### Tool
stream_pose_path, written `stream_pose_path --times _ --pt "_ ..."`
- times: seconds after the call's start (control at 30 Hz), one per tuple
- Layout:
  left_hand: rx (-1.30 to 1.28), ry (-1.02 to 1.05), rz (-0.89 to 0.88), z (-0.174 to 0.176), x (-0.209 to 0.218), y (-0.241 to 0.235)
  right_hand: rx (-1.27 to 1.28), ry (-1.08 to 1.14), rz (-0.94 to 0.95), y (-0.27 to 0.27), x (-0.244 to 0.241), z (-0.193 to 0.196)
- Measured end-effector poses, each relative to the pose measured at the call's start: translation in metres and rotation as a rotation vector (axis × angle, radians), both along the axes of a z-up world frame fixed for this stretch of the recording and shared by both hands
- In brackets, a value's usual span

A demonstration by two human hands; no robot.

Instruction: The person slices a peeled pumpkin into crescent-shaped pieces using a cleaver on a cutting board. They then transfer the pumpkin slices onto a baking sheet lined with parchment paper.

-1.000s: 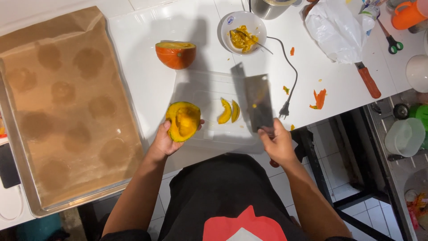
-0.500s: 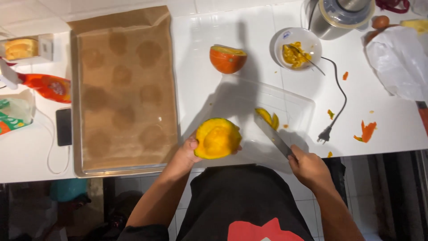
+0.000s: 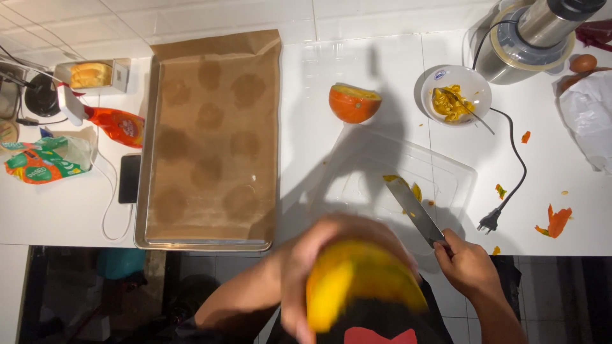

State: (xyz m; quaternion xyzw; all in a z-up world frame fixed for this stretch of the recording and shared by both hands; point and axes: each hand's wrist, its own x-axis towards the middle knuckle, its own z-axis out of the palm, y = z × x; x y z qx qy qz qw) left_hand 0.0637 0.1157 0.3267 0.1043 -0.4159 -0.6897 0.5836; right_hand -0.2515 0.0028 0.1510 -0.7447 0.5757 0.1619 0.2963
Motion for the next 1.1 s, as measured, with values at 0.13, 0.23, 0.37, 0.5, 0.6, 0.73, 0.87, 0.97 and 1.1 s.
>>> stream_pose_path --times 0.13,0.23,0.37,0.5,0.6,0.73,0.87,0.97,1.1 --pt "-0.265 -0.579 0.010 0.069 -0.007 0.013 -0.039 -0.096 -0.055 0.008 -0.001 0.014" --pt "-0.281 -0.619 0.096 0.067 -0.006 0.008 -0.128 -0.145 -0.054 0.002 -0.003 0.012" --pt "-0.299 -0.681 0.232 0.062 -0.007 0.000 -0.181 -0.193 -0.040 0.002 -0.009 0.010" --pt "-0.309 -0.699 0.312 0.049 -0.011 -0.009 -0.061 -0.102 -0.147 0.004 0.003 0.036" --pt "-0.338 -0.709 0.390 0.002 -0.013 -0.031 0.036 -0.058 -0.231 0.006 0.003 0.032" --pt "-0.029 -1.093 0.941 -0.155 -0.024 -0.057 -0.317 -0.308 -0.118 0.022 -0.009 0.003" --pt "-0.044 -1.505 0.999 -0.261 -0.035 -0.064 -0.270 -0.359 -0.147 0.027 0.011 0.007" --pt "0.020 -1.647 0.840 -0.282 -0.044 -0.061 -0.303 -0.293 -0.081 0.029 0.023 -0.004" --pt "-0.082 -1.763 0.747 -0.272 -0.046 -0.064 -0.280 -0.337 -0.095 0.028 0.053 0.017"
